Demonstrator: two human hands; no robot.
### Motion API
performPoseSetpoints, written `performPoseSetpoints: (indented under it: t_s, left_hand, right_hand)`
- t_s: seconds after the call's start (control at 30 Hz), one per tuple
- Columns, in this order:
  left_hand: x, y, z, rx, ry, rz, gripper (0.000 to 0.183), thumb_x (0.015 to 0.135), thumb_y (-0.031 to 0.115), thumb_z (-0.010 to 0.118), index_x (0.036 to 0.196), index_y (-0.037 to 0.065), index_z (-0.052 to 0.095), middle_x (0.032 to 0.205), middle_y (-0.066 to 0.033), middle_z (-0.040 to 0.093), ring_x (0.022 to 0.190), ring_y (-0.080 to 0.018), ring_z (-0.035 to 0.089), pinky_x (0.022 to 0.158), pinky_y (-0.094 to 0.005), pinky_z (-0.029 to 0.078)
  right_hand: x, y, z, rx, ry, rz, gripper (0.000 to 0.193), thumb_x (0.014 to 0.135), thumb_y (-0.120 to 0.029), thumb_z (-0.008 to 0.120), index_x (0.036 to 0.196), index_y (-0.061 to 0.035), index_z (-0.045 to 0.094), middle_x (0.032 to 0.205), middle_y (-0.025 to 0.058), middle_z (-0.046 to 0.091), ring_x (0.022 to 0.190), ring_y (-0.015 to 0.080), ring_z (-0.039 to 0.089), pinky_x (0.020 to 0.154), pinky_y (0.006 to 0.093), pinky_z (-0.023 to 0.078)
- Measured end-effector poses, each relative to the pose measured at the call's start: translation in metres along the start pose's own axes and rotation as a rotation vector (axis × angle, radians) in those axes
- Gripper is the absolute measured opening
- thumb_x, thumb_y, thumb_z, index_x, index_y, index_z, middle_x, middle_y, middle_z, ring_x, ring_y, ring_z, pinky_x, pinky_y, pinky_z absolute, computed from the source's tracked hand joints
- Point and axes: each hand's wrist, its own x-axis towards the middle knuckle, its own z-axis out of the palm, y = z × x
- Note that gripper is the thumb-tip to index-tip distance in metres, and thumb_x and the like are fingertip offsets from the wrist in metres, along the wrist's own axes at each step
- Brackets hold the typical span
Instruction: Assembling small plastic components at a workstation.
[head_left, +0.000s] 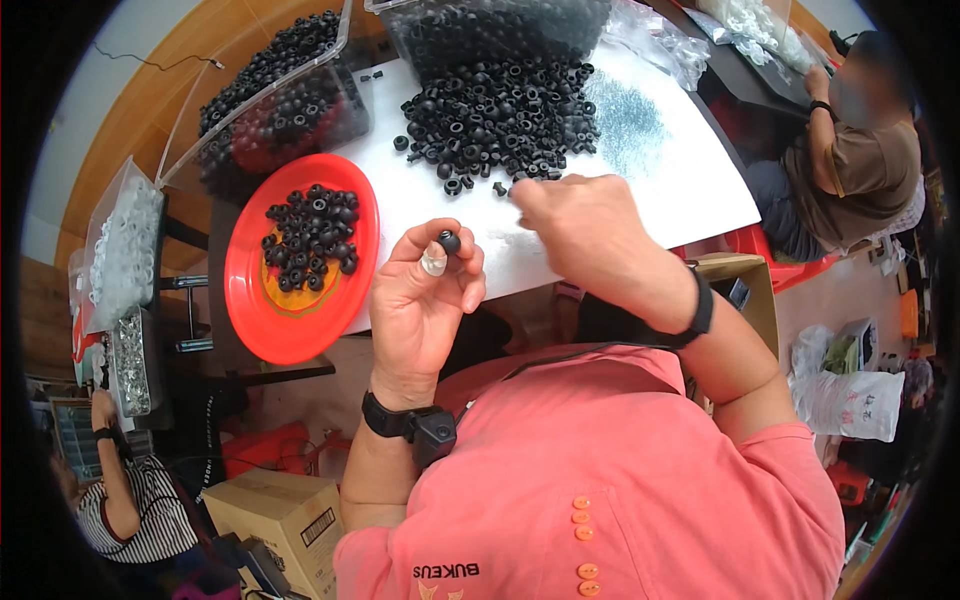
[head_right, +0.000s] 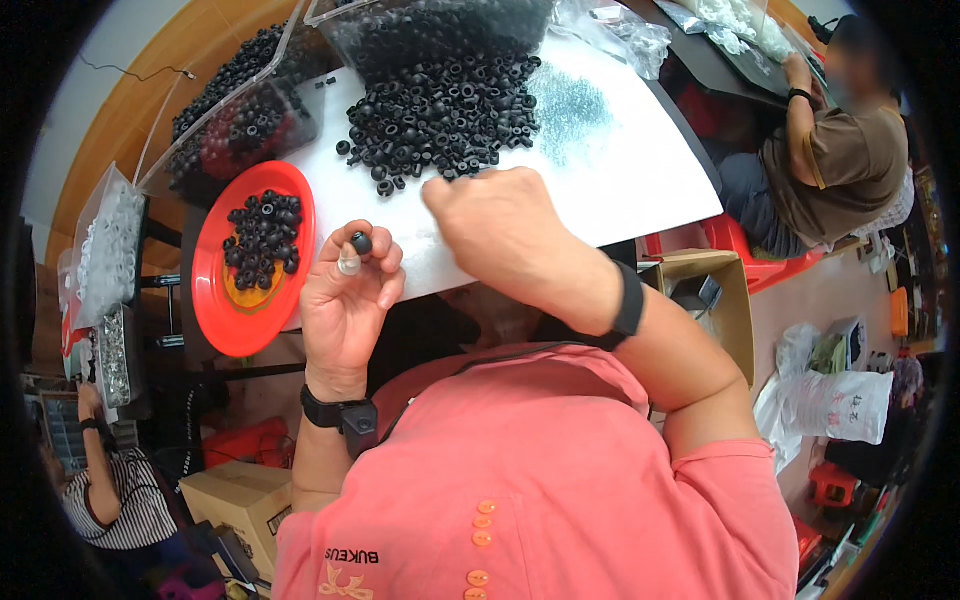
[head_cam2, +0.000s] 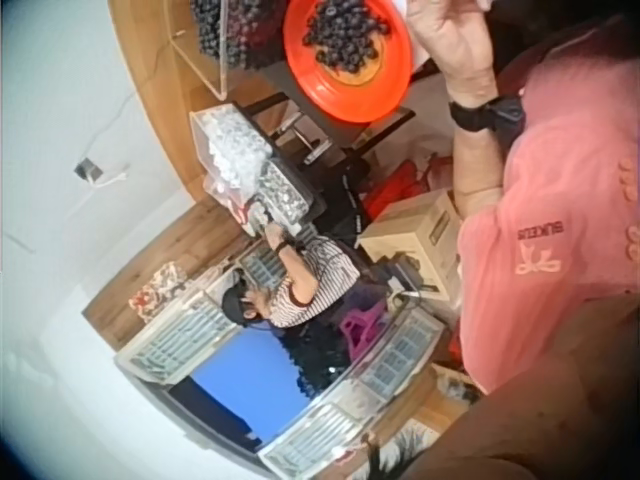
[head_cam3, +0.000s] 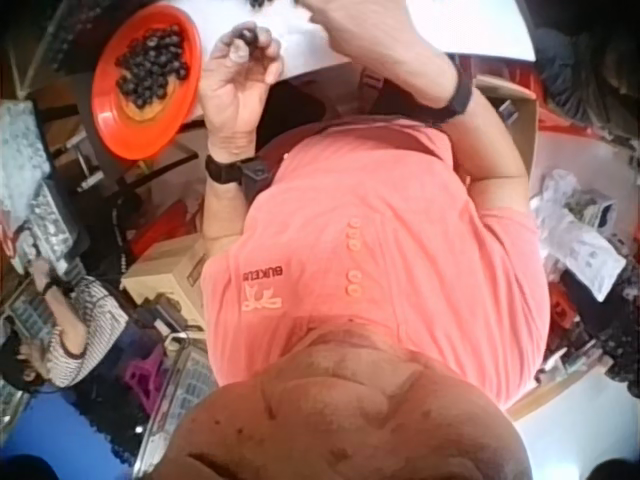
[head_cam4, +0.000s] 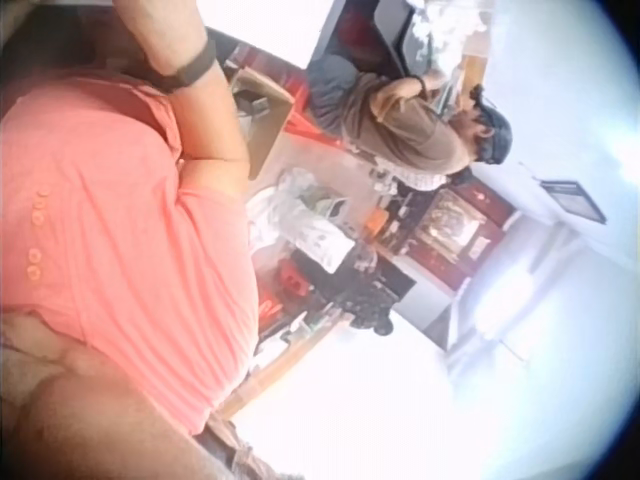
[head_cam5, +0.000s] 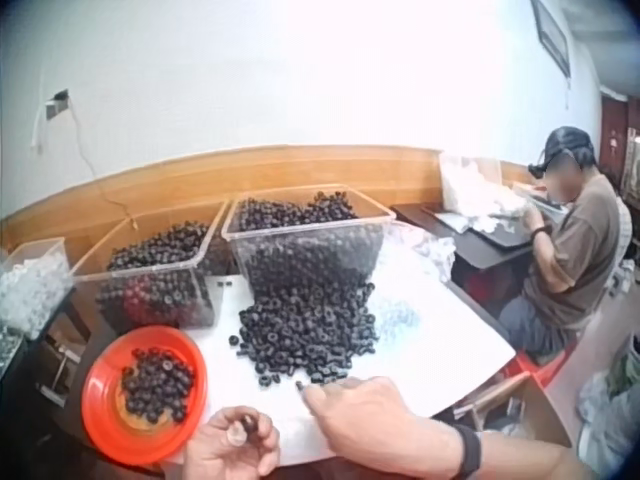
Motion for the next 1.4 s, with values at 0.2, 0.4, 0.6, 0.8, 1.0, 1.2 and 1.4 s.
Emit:
performPoseSetpoints:
  t_s: [0.2,0.4,0.6,0.8,1.0,1.2,1.4]
  left_hand:
    - [0.0,0.001,0.01,0.128,0.056,-0.025,0.031,0.097,0.012,0.066,0.122,-0.006,0.062,0.101,-0.0121,0.063,0.088,-0.0214,0.059,0.061,-0.0287,0.048]
    - [0.0,0.001,0.024,0.336,0.099,-0.042,0.034,0.096,0.013,0.067,0.123,-0.008,0.062,0.1,-0.0129,0.064,0.087,-0.0207,0.06,0.06,-0.0268,0.048]
    - [0.01,0.0,0.04,0.386,0.047,-0.071,0.033,0.096,0.01,0.065,0.123,-0.008,0.063,0.1,-0.0139,0.066,0.083,-0.0202,0.062,0.059,-0.0269,0.048]
    - [0.033,-0.026,0.042,0.314,0.082,-0.155,0.029,0.096,0.003,0.062,0.121,-0.01,0.064,0.098,-0.016,0.069,0.079,-0.0185,0.065,0.061,-0.0286,0.052]
    - [0.028,-0.029,0.041,0.415,0.074,-0.124,0.027,0.097,0.005,0.063,0.12,-0.008,0.065,0.098,-0.014,0.069,0.082,-0.0181,0.065,0.06,-0.0285,0.051]
    - [0.028,-0.03,0.041,0.442,0.084,-0.134,0.027,0.096,0.005,0.065,0.119,-0.008,0.065,0.099,-0.0154,0.07,0.08,-0.0182,0.066,0.058,-0.0286,0.054]
    - [0.029,-0.033,0.048,0.51,0.092,-0.131,0.027,0.095,0.004,0.064,0.119,-0.009,0.064,0.099,-0.0169,0.07,0.08,-0.0185,0.067,0.058,-0.0286,0.055]
  right_hand:
    - [-0.039,0.035,-0.01,-0.148,-0.047,-0.038,0.011,0.072,-0.006,0.065,0.083,-0.0064,0.065,0.079,0.0075,0.059,0.08,0.027,0.063,0.063,0.0383,0.052]
    - [-0.046,0.034,0.003,-0.121,0.119,0.036,0.008,0.072,-0.01,0.068,0.079,-0.0073,0.064,0.078,0.007,0.06,0.081,0.0268,0.061,0.07,0.0388,0.046]
    - [-0.046,0.025,0.014,-0.167,0.255,0.172,0.003,0.071,-0.007,0.065,0.073,-0.008,0.064,0.076,0.007,0.06,0.079,0.0266,0.059,0.069,0.0402,0.043]
    - [-0.042,0.025,0.021,-0.074,0.314,0.101,0.002,0.07,-0.007,0.066,0.072,-0.0074,0.065,0.078,0.0071,0.06,0.081,0.0265,0.058,0.069,0.0393,0.041]
    - [-0.041,0.021,0.018,-0.109,0.302,0.237,0.001,0.07,-0.006,0.065,0.071,-0.0072,0.064,0.08,0.0078,0.06,0.083,0.0261,0.057,0.071,0.0406,0.04]
    - [-0.05,0.032,0.023,-0.055,0.324,0.105,0.007,0.072,-0.009,0.07,0.076,-0.0071,0.064,0.081,0.0078,0.06,0.084,0.0275,0.057,0.071,0.0413,0.04]
    - [-0.045,0.034,0.009,0.501,0.455,0.189,0.013,0.078,-0.008,0.074,0.08,-0.0066,0.061,0.078,0.0074,0.057,0.075,0.0279,0.058,0.067,0.0398,0.043]
